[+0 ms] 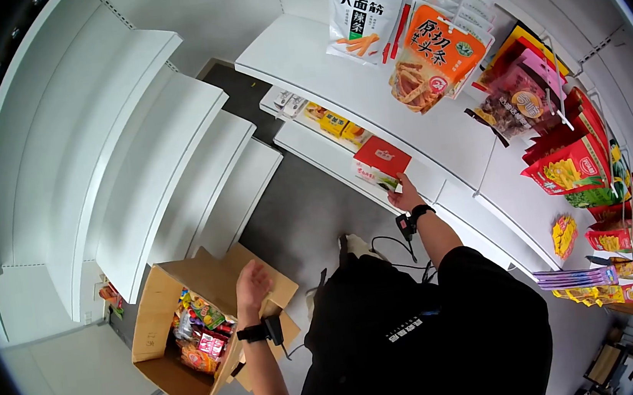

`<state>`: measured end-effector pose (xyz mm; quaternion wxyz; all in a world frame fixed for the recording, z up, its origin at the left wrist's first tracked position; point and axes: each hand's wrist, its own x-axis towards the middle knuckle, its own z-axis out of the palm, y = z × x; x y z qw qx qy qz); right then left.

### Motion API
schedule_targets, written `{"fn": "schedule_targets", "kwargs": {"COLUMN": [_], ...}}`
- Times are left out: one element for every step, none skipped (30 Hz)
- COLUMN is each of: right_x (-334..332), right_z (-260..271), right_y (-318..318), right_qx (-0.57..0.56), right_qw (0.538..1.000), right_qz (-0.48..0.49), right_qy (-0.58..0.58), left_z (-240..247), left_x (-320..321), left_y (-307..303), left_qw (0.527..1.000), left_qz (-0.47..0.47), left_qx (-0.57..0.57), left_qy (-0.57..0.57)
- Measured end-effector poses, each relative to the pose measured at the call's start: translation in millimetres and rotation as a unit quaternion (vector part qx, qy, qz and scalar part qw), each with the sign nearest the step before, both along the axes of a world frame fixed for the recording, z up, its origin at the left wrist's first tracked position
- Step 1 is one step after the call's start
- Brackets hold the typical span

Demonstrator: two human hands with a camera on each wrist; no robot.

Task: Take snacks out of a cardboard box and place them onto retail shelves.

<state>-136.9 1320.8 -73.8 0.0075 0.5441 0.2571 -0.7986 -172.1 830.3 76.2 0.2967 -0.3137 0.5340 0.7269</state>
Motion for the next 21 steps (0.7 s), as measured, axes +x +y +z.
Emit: {"fn": "schedule_targets", "kwargs": {"right_x": [2, 0, -1, -3, -4, -6, -7, -8, -9, -9, -10, -10, -9, -9, -9, -9, -9, -9, -9, -10, -11], "right_z": [-1, -4, -8, -13, -17, -20, -24, -26, -27, -28, -29, -34, -38, -42, -41, -40, -40, -39, -38, -37, -37], "right_y": [4, 7, 10, 12, 15, 19, 23, 27, 28, 30, 31, 33, 35, 37, 38, 38, 39, 39, 39, 39, 40], "right_qx": [-0.004, -0.007, -0.01, -0.013, -0.016, -0.018, -0.016, -0.016, -0.014, -0.013, -0.011, -0.009, -0.015, -0.014, -0.014, -0.013, -0.012, -0.011, -0.01, -0.012, -0.013], "right_qw": [1.0, 1.0, 1.0, 1.0, 1.0, 1.0, 1.0, 1.0, 1.0, 1.0, 0.999, 0.999, 1.0, 1.0, 0.999, 0.999, 0.999, 0.999, 0.999, 0.999, 0.999], "right_qz": [-0.006, -0.011, -0.016, -0.014, -0.013, -0.013, -0.012, -0.011, -0.01, -0.017, -0.023, -0.03, -0.024, -0.023, -0.022, -0.022, -0.023, -0.024, -0.024, -0.025, -0.026], "right_qy": [-0.001, -0.001, 0.0, 0.002, 0.004, 0.006, 0.005, 0.003, 0.001, -0.01, -0.02, -0.029, -0.003, -0.012, -0.02, -0.028, -0.03, -0.032, -0.034, -0.04, -0.046], "left_z": [3, 3, 4, 4, 5, 5, 5, 5, 5, 4, 4, 7, 10, 13, 15, 16, 17, 15, 14, 12, 14], "left_x": [1, 1, 1, 0, 0, -1, -1, 0, 0, 1, 1, 0, 0, -1, -1, -2, -2, -2, -3, -3, -4], "left_y": [3, 4, 7, 8, 11, 12, 12, 14, 15, 16, 16, 19, 22, 24, 25, 26, 27, 26, 23, 22, 24], "left_qw": [1.0, 1.0, 1.0, 1.0, 1.0, 1.0, 1.0, 1.0, 1.0, 1.0, 1.0, 1.0, 1.0, 0.999, 0.999, 0.999, 0.999, 0.999, 0.999, 0.999, 0.999], "left_qz": [0.002, 0.004, 0.006, 0.009, 0.012, 0.011, 0.009, 0.008, 0.01, 0.011, 0.013, 0.012, 0.012, 0.012, 0.012, 0.012, 0.011, -0.001, -0.012, -0.024, -0.014], "left_qx": [-0.002, -0.003, -0.008, -0.012, -0.016, -0.016, -0.016, -0.017, -0.018, -0.019, -0.021, -0.025, -0.029, -0.032, -0.033, -0.034, -0.034, -0.033, -0.033, -0.032, -0.036], "left_qy": [0.0, 0.001, 0.001, 0.0, -0.001, 0.0, 0.0, -0.001, 0.001, 0.003, 0.005, 0.003, 0.003, 0.002, 0.004, 0.006, 0.008, 0.006, 0.004, 0.002, 0.001]}}
